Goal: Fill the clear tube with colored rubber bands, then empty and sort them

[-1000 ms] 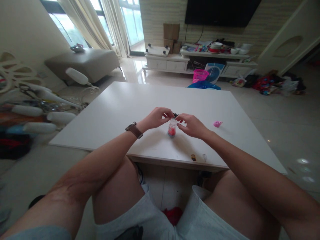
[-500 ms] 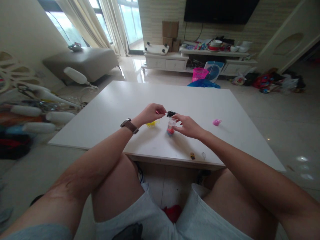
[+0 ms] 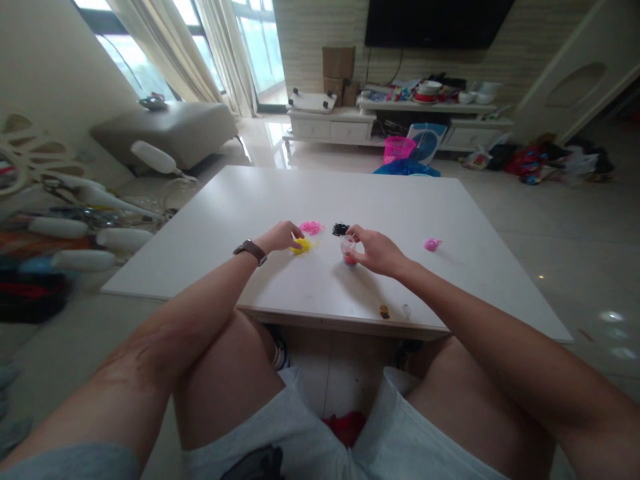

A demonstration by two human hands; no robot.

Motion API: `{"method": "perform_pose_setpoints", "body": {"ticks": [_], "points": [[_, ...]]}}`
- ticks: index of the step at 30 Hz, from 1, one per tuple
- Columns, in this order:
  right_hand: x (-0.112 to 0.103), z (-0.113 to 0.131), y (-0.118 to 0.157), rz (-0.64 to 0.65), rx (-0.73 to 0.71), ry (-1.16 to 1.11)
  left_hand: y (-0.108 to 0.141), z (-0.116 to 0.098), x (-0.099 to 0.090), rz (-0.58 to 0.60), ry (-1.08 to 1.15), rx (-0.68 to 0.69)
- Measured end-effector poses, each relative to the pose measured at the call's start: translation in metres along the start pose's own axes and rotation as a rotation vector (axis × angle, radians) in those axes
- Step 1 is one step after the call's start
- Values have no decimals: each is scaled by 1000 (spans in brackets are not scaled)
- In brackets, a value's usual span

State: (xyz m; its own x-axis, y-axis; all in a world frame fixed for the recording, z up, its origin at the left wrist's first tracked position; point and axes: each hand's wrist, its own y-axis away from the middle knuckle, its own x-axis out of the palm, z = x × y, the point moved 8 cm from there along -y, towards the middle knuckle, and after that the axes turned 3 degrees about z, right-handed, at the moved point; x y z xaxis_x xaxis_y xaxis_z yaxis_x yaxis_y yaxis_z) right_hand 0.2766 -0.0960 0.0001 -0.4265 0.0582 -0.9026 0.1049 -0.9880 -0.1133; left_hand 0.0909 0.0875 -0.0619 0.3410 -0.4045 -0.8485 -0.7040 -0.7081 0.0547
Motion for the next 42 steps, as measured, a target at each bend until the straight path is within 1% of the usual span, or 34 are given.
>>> {"method": "perform_pose_setpoints", "body": {"ticks": [4, 10, 14, 18, 21, 24, 30, 34, 37, 42], "points": [[1, 0, 0, 19, 17, 90, -4, 4, 8, -19, -49, -9], [0, -1, -1, 18, 27, 121, -2, 5, 15, -41, -127, 1], [-1, -1, -1, 19, 30, 136, -2, 2, 12, -41, -126, -12], [-1, -3, -1, 15, 30, 151, 0, -10, 0, -42, -88, 11], [-1, -2, -2, -6, -1, 155, 6, -21, -9, -54, -10, 48], [-2, 0, -3, -19, -28, 158, 11, -29, -9, -25, 119, 66], [6, -1, -4, 32, -20, 156, 12, -45, 5, 38, 385, 108], [13, -3, -4, 53, -25, 101, 16, -63, 14, 109, 574, 142], [16, -5, -4, 59, -25, 58, 18, -77, 16, 111, 628, 184], [19, 2, -2, 72, -52, 17, 15, -89, 24, 95, 713, 204]]}}
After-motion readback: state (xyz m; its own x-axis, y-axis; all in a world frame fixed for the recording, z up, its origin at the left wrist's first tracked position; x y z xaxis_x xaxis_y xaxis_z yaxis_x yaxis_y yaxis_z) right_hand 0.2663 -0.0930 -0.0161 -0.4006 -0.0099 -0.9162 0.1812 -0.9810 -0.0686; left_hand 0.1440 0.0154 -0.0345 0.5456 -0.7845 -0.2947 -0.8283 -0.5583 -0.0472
